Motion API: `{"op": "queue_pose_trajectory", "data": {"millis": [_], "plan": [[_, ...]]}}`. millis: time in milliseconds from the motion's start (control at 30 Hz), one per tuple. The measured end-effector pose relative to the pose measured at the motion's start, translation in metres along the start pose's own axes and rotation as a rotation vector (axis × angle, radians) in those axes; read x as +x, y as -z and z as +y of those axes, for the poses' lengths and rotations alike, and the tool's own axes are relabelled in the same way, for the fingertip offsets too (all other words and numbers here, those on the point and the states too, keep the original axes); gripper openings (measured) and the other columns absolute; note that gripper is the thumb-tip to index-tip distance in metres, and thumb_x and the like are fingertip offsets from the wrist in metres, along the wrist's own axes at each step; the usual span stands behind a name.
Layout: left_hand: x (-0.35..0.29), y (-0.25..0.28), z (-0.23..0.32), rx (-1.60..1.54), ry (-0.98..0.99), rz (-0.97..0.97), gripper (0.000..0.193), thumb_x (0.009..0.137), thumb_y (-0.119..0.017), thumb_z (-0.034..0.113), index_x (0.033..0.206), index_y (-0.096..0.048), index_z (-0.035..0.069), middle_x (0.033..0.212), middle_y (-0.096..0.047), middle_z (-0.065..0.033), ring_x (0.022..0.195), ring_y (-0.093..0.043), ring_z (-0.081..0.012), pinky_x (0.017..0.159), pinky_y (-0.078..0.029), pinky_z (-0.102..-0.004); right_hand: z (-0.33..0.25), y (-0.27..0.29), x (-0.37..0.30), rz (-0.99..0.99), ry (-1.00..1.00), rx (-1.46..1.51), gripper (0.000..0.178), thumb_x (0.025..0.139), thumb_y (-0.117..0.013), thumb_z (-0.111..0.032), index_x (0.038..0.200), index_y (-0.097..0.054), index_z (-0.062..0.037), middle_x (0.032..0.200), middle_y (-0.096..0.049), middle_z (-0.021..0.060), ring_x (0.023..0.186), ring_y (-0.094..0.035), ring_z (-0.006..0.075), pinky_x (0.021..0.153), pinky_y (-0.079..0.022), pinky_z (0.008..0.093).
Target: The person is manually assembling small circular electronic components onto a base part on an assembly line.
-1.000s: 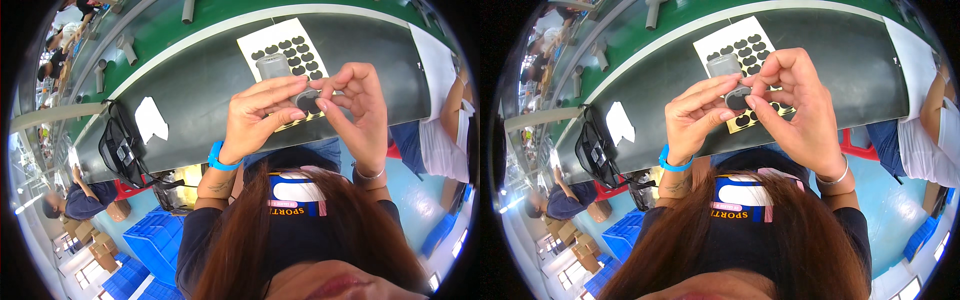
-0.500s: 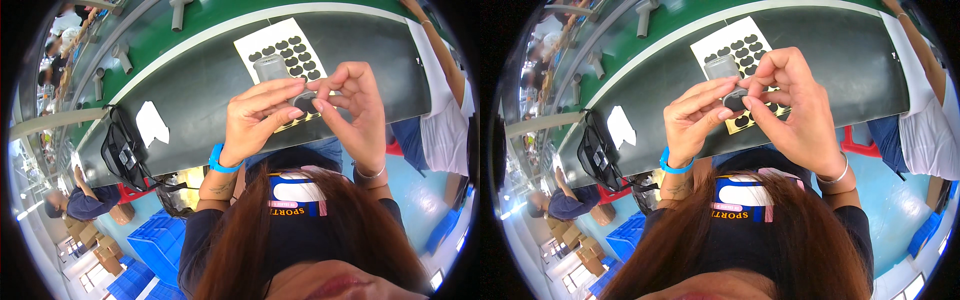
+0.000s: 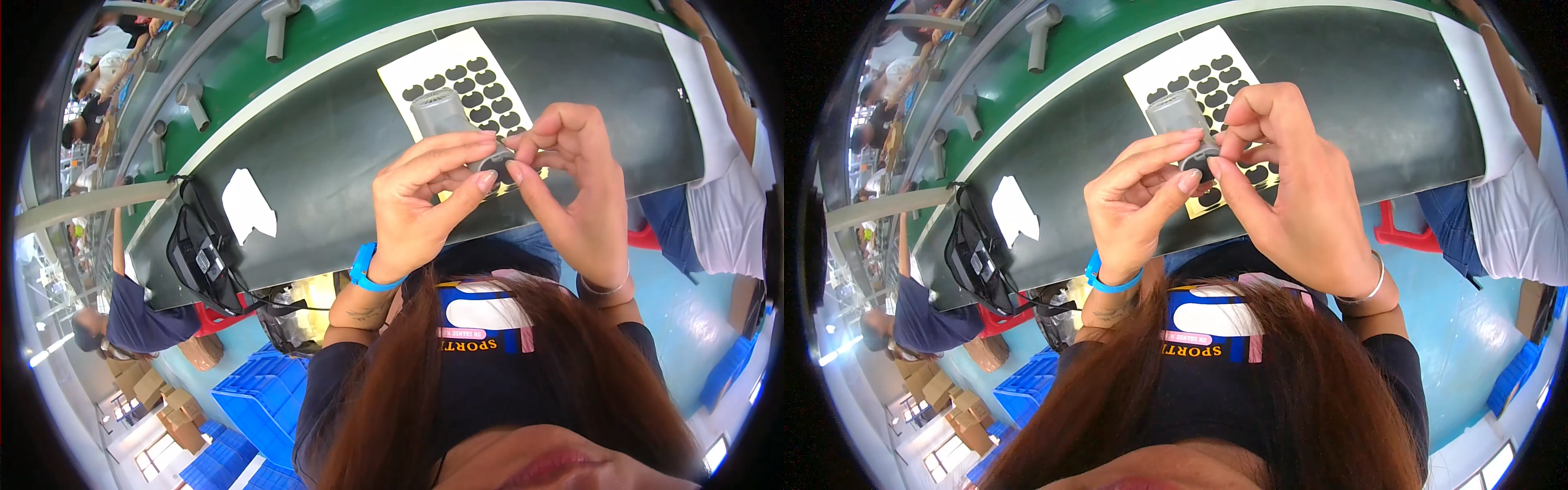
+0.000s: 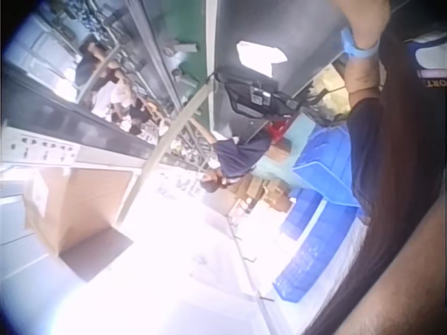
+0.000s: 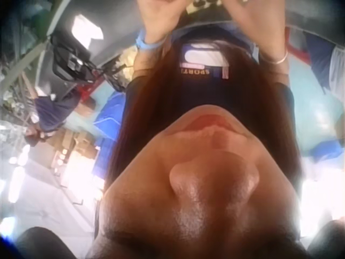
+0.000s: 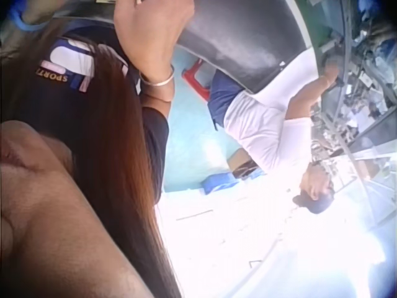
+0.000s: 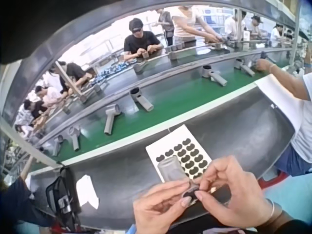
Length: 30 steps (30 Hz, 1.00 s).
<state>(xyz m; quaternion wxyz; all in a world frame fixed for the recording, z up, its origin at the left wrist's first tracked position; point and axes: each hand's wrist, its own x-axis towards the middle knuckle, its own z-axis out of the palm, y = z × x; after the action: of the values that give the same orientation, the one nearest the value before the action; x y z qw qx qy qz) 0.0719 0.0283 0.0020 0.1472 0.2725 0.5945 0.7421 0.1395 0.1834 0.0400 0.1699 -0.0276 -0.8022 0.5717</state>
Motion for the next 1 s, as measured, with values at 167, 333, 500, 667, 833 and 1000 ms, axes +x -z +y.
{"op": "queue_pose_trajectory", "data": {"millis": [167, 333, 500, 667, 833, 1000], "plan": [[-0.002, -0.002, -0.003, -0.006, 0.021, 0.016, 0.03, 0.079, -0.064, -0.012, 0.108, -0.064, -0.007, 0.115, -0.06, -0.0198, 0.092, -0.064, -0.0183, 0.079, -0.057, -0.0287, 0.002, -0.002, -0.002, 0.046, 0.077, -0.158, 0.033, 0.08, -0.061, 0.008, 0.108, -0.045, -0.0003, 0.08, -0.058, 0.0077, 0.08, -0.062, 0.0158, 0.074, -0.048, 0.0266], [-0.001, -0.005, -0.003, -0.005, 0.014, -0.001, 0.029, 0.079, -0.064, -0.012, 0.107, -0.064, -0.007, 0.115, -0.06, -0.0195, 0.09, -0.064, -0.0174, 0.078, -0.057, -0.0278, -0.002, 0.002, -0.003, 0.062, 0.105, -0.312, 0.034, 0.079, -0.063, 0.005, 0.109, -0.047, -0.0023, 0.081, -0.058, 0.0074, 0.077, -0.061, 0.0168, 0.072, -0.047, 0.0275], [-0.005, 0.002, -0.011, 0.03, -0.031, -0.013, 0.031, 0.079, -0.066, -0.01, 0.11, -0.065, -0.003, 0.117, -0.06, -0.0145, 0.089, -0.064, -0.0126, 0.074, -0.055, -0.0231, -0.007, 0.002, 0.0, -0.004, 0.222, -0.6, 0.037, 0.079, -0.066, 0.0, 0.111, -0.048, -0.0041, 0.083, -0.059, 0.0077, 0.076, -0.06, 0.0186, 0.073, -0.047, 0.03], [-0.003, 0.017, -0.015, 0.131, -0.066, -0.028, 0.031, 0.084, -0.062, -0.006, 0.114, -0.062, -0.003, 0.119, -0.058, -0.014, 0.087, -0.063, -0.0128, 0.073, -0.055, -0.024, 0.01, -0.005, 0.008, -0.16, 0.05, -0.323, 0.024, 0.082, -0.065, -0.005, 0.103, -0.053, -0.0036, 0.085, -0.058, 0.008, 0.076, -0.059, 0.0197, 0.071, -0.047, 0.0304], [0.033, 0.048, 0.005, 0.025, -0.077, 0.021, 0.025, 0.085, -0.064, -0.001, 0.11, -0.062, -0.003, 0.113, -0.059, -0.0129, 0.082, -0.064, -0.0128, 0.068, -0.055, -0.0246, 0.042, -0.01, 0.041, -0.065, -0.08, -0.027, 0.016, 0.089, -0.062, -0.011, 0.1, -0.055, -0.0012, 0.088, -0.06, 0.002, 0.08, -0.058, 0.0109, 0.07, -0.047, 0.0238], [0.139, 0.079, -0.023, 0.509, -0.367, 0.005, 0.024, 0.077, -0.075, 0.003, 0.1, -0.067, 0.003, 0.106, -0.064, -0.004, 0.085, -0.058, -0.0068, 0.069, -0.047, -0.021, 0.11, -0.023, 0.072, 0.001, 0.009, -0.436, 0.018, 0.086, -0.061, -0.007, 0.103, -0.06, -0.0008, 0.098, -0.06, 0.0102, 0.081, -0.064, 0.0197, 0.071, -0.051, 0.0303]]}}
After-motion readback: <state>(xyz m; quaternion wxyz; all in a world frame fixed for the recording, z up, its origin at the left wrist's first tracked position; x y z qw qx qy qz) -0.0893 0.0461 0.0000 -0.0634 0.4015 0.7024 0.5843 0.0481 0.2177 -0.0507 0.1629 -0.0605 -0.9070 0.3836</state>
